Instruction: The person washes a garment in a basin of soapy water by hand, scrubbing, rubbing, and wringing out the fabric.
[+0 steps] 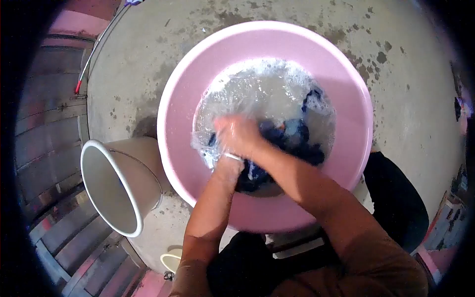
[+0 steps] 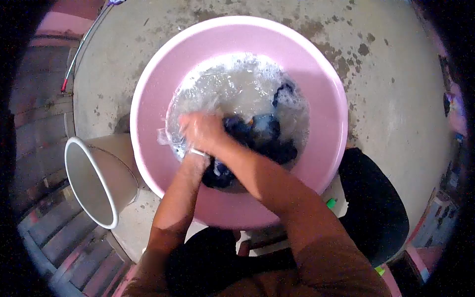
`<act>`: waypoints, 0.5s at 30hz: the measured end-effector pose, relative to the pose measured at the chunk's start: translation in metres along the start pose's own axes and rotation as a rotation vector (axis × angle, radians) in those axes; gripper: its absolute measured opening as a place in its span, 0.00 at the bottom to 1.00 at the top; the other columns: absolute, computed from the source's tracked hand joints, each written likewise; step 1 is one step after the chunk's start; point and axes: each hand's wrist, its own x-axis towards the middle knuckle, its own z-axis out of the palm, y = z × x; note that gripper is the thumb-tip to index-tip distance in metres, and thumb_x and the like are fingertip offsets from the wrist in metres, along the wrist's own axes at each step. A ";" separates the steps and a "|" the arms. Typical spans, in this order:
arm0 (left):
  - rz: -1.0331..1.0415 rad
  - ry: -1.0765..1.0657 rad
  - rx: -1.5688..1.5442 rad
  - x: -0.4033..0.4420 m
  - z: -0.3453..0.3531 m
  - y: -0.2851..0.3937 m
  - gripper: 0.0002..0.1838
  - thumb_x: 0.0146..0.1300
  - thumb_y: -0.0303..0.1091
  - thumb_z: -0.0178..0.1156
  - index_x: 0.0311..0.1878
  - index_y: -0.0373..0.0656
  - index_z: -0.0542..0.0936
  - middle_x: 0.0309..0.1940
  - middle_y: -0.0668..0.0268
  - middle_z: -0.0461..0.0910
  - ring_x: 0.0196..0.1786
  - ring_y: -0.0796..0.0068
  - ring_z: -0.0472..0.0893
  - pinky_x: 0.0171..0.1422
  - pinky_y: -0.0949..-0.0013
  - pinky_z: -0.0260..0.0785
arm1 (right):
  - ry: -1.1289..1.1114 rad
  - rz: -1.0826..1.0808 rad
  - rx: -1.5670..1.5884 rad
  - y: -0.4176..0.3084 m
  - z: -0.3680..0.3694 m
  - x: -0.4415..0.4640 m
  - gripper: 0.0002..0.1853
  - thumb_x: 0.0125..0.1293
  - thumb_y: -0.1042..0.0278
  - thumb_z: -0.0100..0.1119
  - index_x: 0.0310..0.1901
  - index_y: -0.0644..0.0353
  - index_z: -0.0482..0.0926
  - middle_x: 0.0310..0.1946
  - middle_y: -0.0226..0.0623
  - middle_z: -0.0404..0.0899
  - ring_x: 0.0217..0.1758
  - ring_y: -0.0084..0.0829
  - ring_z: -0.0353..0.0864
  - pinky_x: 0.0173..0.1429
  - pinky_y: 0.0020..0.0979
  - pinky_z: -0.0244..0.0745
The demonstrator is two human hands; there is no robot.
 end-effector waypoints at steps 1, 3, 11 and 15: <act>-0.247 -0.035 -0.789 -0.063 0.015 0.127 0.19 0.70 0.46 0.51 0.52 0.42 0.78 0.47 0.62 0.80 0.50 0.67 0.79 0.57 0.59 0.72 | -0.047 0.131 -0.070 0.019 -0.009 0.018 0.15 0.65 0.54 0.53 0.30 0.55 0.83 0.27 0.48 0.80 0.31 0.51 0.80 0.39 0.48 0.74; -0.527 -0.103 -0.751 -0.069 0.022 0.148 0.19 0.70 0.47 0.51 0.48 0.41 0.81 0.41 0.61 0.83 0.43 0.64 0.82 0.53 0.56 0.74 | -0.259 0.375 -0.292 0.053 -0.026 0.043 0.18 0.68 0.52 0.45 0.37 0.52 0.83 0.38 0.46 0.83 0.42 0.51 0.82 0.49 0.52 0.73; -0.582 -0.060 -0.661 -0.021 -0.006 0.128 0.27 0.69 0.55 0.49 0.54 0.38 0.78 0.50 0.55 0.81 0.51 0.56 0.81 0.63 0.50 0.70 | -0.142 0.458 -0.185 0.109 -0.068 0.047 0.28 0.63 0.41 0.54 0.48 0.61 0.80 0.44 0.55 0.81 0.50 0.48 0.81 0.57 0.44 0.73; -0.622 -0.115 -0.723 -0.010 -0.008 0.098 0.22 0.69 0.48 0.49 0.52 0.38 0.78 0.49 0.54 0.81 0.49 0.56 0.81 0.59 0.52 0.73 | -0.463 0.154 0.033 0.096 -0.055 0.034 0.32 0.63 0.39 0.54 0.48 0.67 0.79 0.46 0.59 0.80 0.51 0.49 0.81 0.58 0.42 0.72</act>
